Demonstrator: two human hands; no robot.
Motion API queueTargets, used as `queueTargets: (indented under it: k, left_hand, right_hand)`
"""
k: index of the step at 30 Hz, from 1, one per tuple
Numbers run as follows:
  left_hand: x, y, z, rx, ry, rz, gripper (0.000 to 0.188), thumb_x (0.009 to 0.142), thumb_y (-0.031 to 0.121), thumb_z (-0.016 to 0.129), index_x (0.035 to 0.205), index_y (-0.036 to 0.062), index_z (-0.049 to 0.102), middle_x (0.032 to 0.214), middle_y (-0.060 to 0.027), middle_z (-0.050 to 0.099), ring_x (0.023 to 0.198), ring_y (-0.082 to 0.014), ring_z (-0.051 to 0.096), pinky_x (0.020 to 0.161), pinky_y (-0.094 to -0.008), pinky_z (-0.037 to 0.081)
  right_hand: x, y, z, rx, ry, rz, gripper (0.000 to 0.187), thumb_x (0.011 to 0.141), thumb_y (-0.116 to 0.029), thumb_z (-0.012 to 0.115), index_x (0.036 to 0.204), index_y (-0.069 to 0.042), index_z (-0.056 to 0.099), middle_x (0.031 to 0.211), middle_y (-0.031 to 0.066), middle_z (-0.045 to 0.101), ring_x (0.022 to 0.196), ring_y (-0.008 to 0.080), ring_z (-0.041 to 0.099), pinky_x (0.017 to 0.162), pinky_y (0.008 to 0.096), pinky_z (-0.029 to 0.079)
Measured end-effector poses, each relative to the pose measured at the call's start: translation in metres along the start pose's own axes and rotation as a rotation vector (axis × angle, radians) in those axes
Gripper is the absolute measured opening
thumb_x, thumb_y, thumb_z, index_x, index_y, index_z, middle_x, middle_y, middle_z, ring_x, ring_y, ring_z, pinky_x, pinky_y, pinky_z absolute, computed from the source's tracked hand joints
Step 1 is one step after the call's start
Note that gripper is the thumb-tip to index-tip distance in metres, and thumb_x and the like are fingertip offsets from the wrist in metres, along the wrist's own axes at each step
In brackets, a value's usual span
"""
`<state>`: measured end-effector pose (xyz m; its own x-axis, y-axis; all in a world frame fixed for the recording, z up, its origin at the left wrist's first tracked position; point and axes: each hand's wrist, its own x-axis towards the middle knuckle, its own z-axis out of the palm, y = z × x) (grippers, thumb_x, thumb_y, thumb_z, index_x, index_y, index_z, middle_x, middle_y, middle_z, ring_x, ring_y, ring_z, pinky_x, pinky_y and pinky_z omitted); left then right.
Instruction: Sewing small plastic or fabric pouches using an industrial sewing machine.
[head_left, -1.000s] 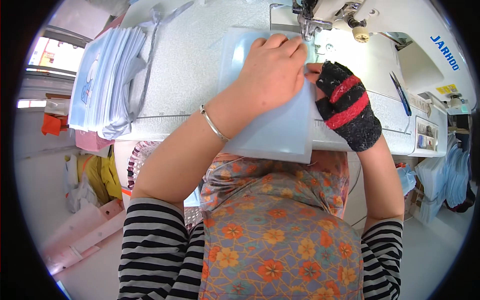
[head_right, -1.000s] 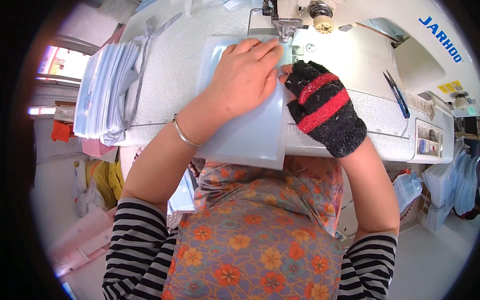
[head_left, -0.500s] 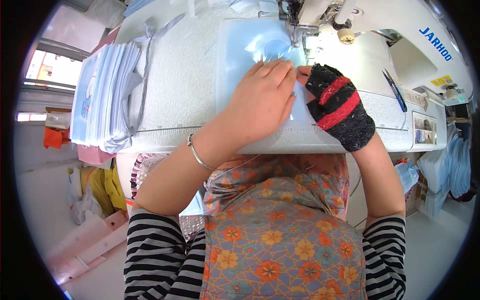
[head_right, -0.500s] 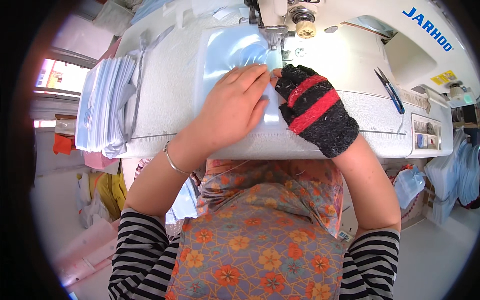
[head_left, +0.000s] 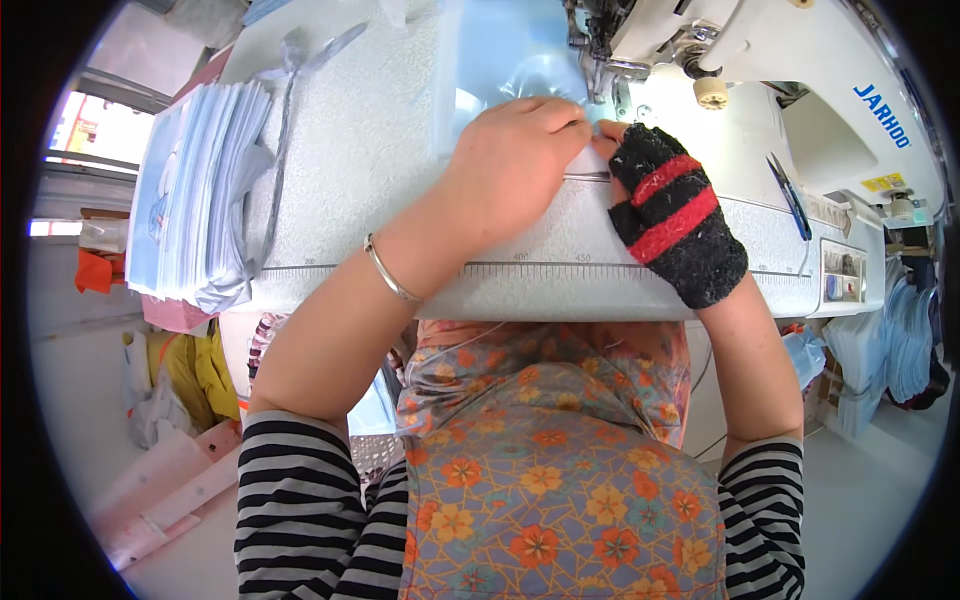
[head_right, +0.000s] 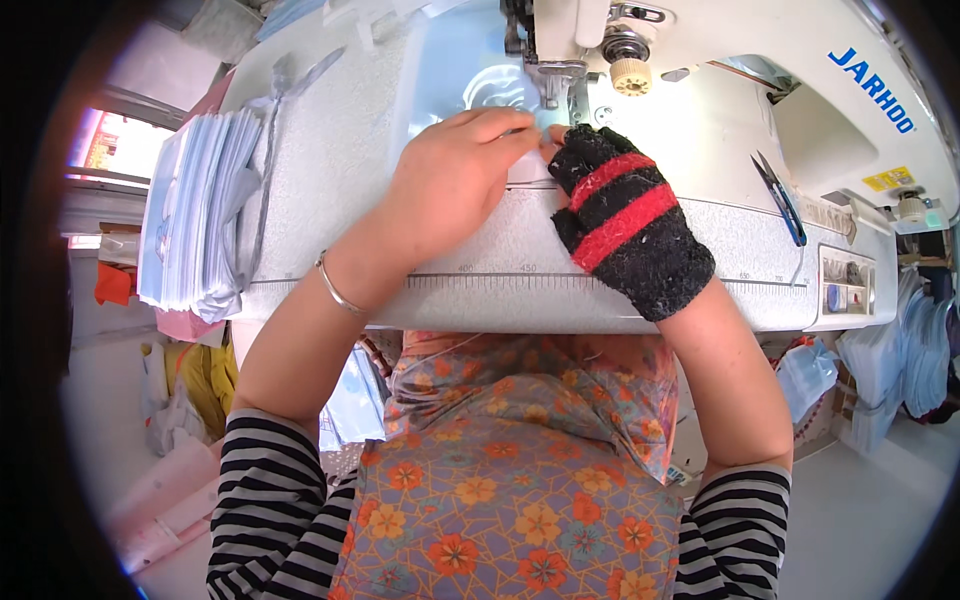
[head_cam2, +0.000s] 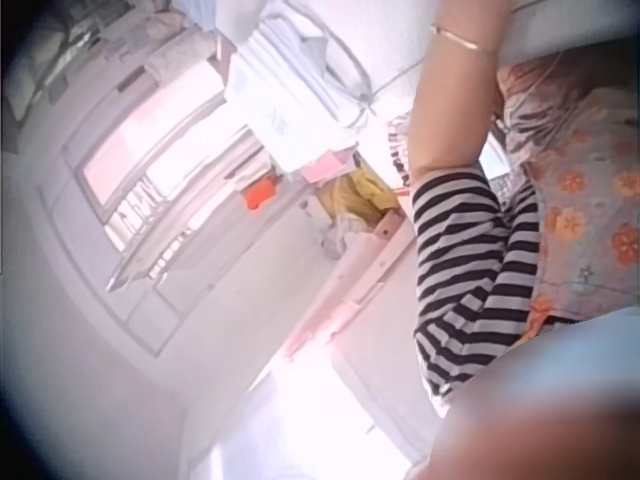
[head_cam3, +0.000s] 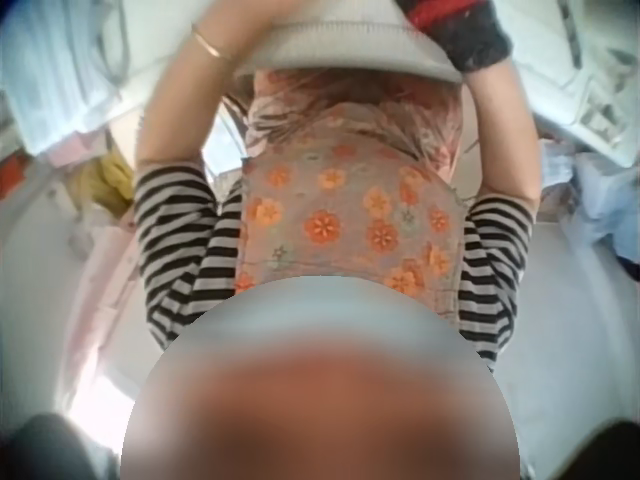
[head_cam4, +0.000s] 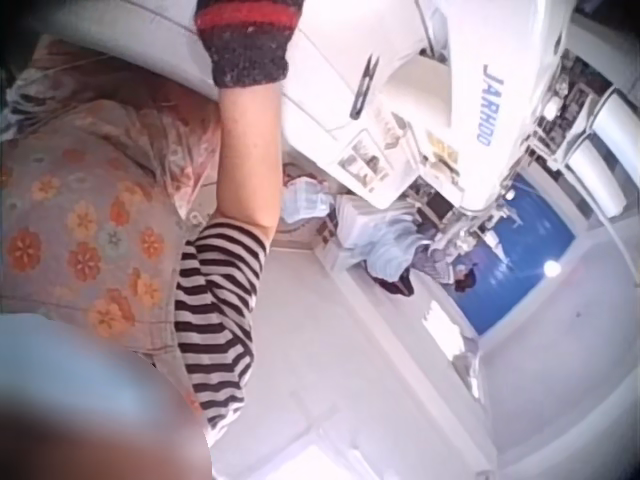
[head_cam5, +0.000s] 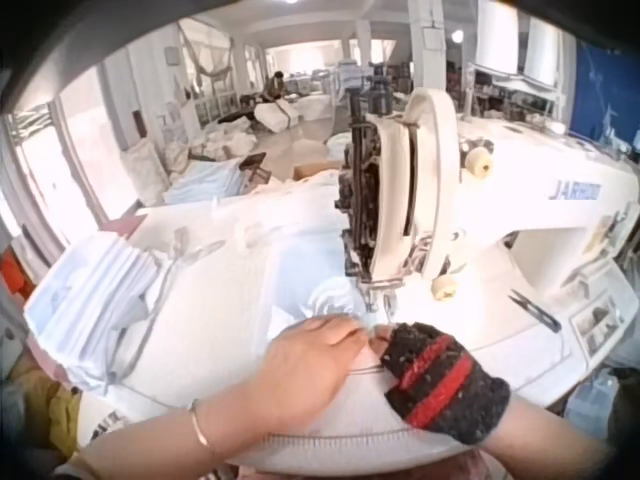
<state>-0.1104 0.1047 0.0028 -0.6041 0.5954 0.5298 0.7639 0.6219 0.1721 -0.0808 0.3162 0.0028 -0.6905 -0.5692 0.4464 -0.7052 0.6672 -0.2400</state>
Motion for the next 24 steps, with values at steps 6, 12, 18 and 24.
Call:
queueTargets:
  k: [6,12,18,24]
  left_hand:
    - [0.012,-0.017,0.008,0.023,0.032,0.028,0.032,0.074,0.000,0.061,0.105,0.0046,0.068,0.110,-0.0054,0.066,0.102,-0.0257,0.064,0.087,-0.0369,0.054]
    - [0.015,-0.019,0.007,0.008,0.037,0.034,0.032,0.073,-0.001,0.062,0.104,0.0046,0.068,0.109,-0.0049,0.065,0.102,-0.0252,0.064,0.087,-0.0371,0.054]
    - [0.013,-0.019,0.007,0.013,0.026,0.023,0.031,0.073,-0.001,0.062,0.103,0.0051,0.068,0.110,-0.0049,0.065,0.101,-0.0252,0.064,0.086,-0.0369,0.055]
    - [0.025,-0.025,0.002,0.044,0.080,0.055,0.022,0.078,0.005,0.064,0.100,0.0058,0.068,0.107,-0.0063,0.065,0.098,-0.0262,0.064,0.082,-0.0377,0.055]
  right_hand:
    - [0.007,0.005,0.005,-0.003,0.020,0.034,0.040,0.082,0.002,0.057,0.121,0.000,0.061,0.127,0.0190,0.060,0.112,0.0378,0.058,0.098,0.0445,0.049]
    - [0.006,0.006,0.007,0.007,0.026,0.051,0.039,0.082,0.002,0.058,0.120,0.000,0.061,0.127,0.0192,0.060,0.111,0.0384,0.059,0.097,0.0449,0.049]
    - [0.007,0.007,0.007,0.016,0.015,0.068,0.038,0.082,0.001,0.058,0.120,0.000,0.061,0.127,0.0194,0.060,0.111,0.0384,0.059,0.097,0.0448,0.049]
    - [0.005,0.007,0.009,-0.041,0.053,0.036,0.038,0.082,0.002,0.059,0.119,-0.002,0.062,0.125,0.0193,0.060,0.111,0.0377,0.060,0.097,0.0441,0.050]
